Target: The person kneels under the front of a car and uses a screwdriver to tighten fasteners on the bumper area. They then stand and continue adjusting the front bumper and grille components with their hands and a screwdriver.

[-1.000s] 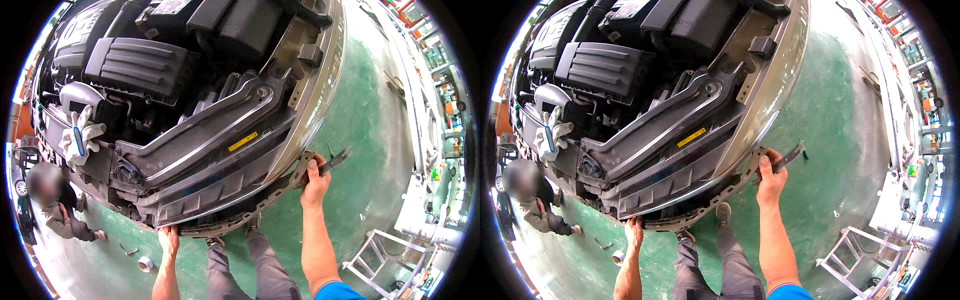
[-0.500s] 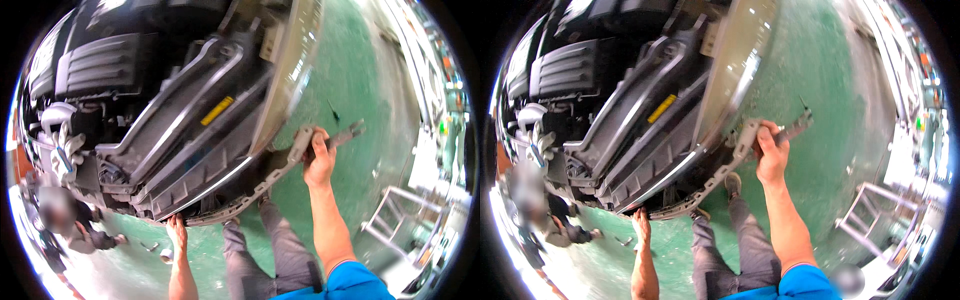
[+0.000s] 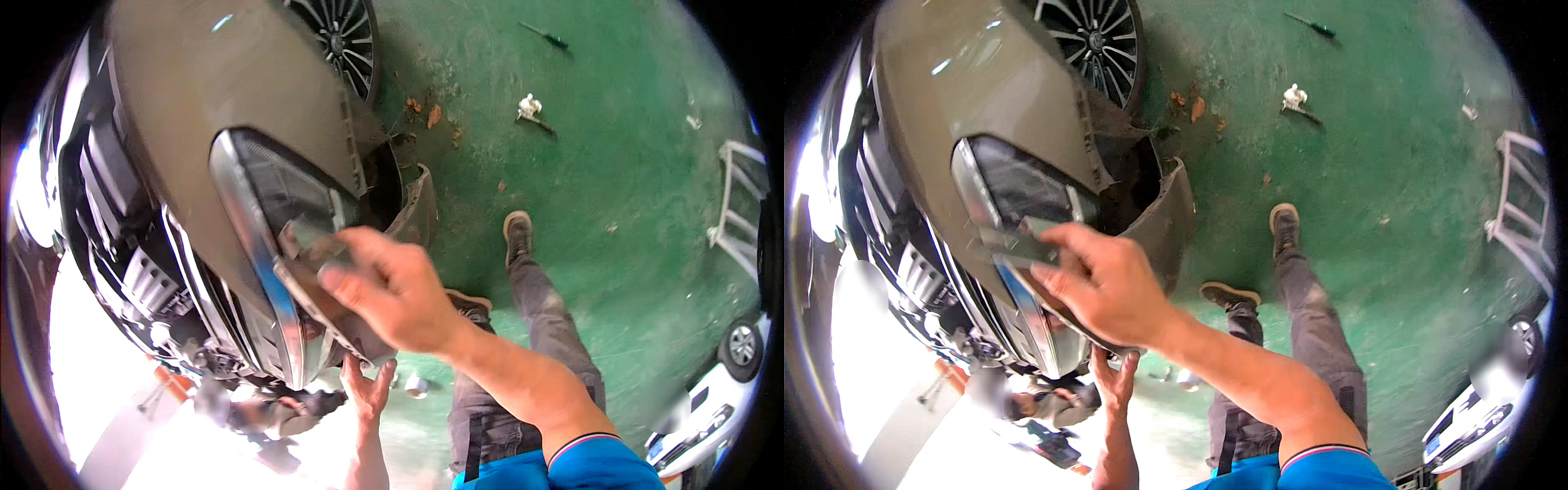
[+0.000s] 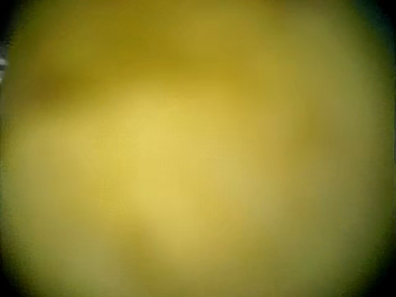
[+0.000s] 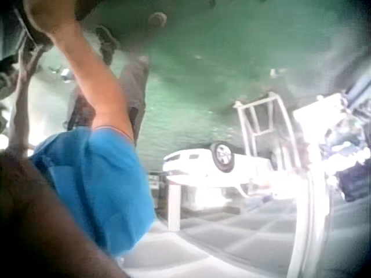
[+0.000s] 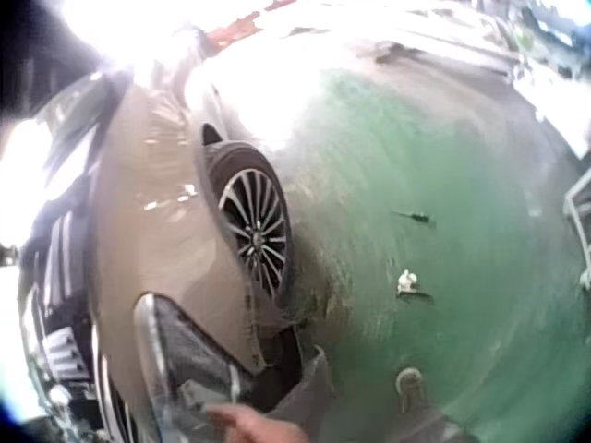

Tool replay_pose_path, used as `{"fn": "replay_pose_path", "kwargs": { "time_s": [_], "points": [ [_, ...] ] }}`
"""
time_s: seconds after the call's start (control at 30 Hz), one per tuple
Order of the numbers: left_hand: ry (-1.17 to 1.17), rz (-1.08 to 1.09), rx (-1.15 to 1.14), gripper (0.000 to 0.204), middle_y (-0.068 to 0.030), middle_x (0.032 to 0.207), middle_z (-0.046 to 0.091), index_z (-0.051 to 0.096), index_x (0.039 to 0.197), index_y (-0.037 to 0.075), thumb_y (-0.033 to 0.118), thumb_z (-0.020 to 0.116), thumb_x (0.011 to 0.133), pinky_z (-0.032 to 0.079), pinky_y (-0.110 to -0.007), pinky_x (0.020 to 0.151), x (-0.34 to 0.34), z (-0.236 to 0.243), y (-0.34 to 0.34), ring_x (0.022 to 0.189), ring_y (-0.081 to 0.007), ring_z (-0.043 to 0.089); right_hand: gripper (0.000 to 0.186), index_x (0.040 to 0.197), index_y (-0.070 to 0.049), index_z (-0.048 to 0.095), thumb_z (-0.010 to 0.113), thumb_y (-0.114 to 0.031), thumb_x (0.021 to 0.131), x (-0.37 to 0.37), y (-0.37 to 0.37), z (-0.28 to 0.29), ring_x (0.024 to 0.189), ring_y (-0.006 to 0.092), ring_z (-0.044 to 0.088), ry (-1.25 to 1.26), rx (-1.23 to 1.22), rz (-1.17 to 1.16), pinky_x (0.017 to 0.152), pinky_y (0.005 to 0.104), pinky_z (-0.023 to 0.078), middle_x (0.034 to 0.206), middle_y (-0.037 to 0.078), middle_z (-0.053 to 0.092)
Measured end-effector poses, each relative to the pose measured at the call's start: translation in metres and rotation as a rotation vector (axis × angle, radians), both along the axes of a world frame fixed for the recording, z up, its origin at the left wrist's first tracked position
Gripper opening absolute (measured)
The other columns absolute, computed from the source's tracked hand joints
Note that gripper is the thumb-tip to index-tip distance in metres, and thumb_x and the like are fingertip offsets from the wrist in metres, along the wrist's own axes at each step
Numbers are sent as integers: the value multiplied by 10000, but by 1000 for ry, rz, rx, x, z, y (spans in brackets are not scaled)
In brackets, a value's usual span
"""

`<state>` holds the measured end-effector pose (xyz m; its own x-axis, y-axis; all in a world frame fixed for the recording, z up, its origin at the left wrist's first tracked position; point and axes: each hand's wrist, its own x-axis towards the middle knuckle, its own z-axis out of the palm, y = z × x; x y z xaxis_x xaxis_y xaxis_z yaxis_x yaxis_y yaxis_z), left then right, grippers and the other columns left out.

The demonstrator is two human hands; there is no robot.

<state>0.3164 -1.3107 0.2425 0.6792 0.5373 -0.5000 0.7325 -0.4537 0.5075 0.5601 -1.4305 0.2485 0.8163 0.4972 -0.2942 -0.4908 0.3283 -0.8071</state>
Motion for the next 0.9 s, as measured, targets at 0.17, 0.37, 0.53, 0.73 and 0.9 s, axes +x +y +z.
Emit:
{"fn": "replay_pose_path", "kwargs": {
  "time_s": [0.17,0.37,0.53,0.73,0.9],
  "points": [
    [311,-21,75,405,-118,968,684,629,1071,-14,149,766,727,477,-349,835,28,6,-1,896,-228,626,334,1102,-15,623,695,-171,814,12,-52,-33,602,228,593,-95,-135,-68,603,331,481,717,99,602],
    [238,87,63,296,-99,955,694,674,980,-7,119,767,729,484,-336,838,51,6,-13,913,-197,629,431,1247,1,545,658,-154,861,-13,-191,-204,744,117,591,288,-628,-117,680,270,493,904,51,642],
    [260,124,98,265,-72,924,685,684,958,13,110,781,730,504,-313,795,54,6,-15,882,-158,634,511,1372,-30,472,547,-32,866,-89,-322,-375,1052,183,594,356,-1020,-123,933,312,454,1132,102,631],
    [458,-140,332,223,-10,853,639,661,905,8,59,760,712,483,-269,696,7,22,26,766,-121,586,534,1401,-97,474,538,-43,873,-145,-396,-524,1129,188,577,297,-1166,-166,981,312,427,1240,93,610],
    [436,-138,417,147,9,771,626,668,813,1,42,760,707,468,-256,650,9,24,24,719,-86,560,518,1390,-106,491,575,-90,879,-141,-369,-576,1092,178,592,363,-1445,65,932,311,446,1215,118,626]
  ]
}}
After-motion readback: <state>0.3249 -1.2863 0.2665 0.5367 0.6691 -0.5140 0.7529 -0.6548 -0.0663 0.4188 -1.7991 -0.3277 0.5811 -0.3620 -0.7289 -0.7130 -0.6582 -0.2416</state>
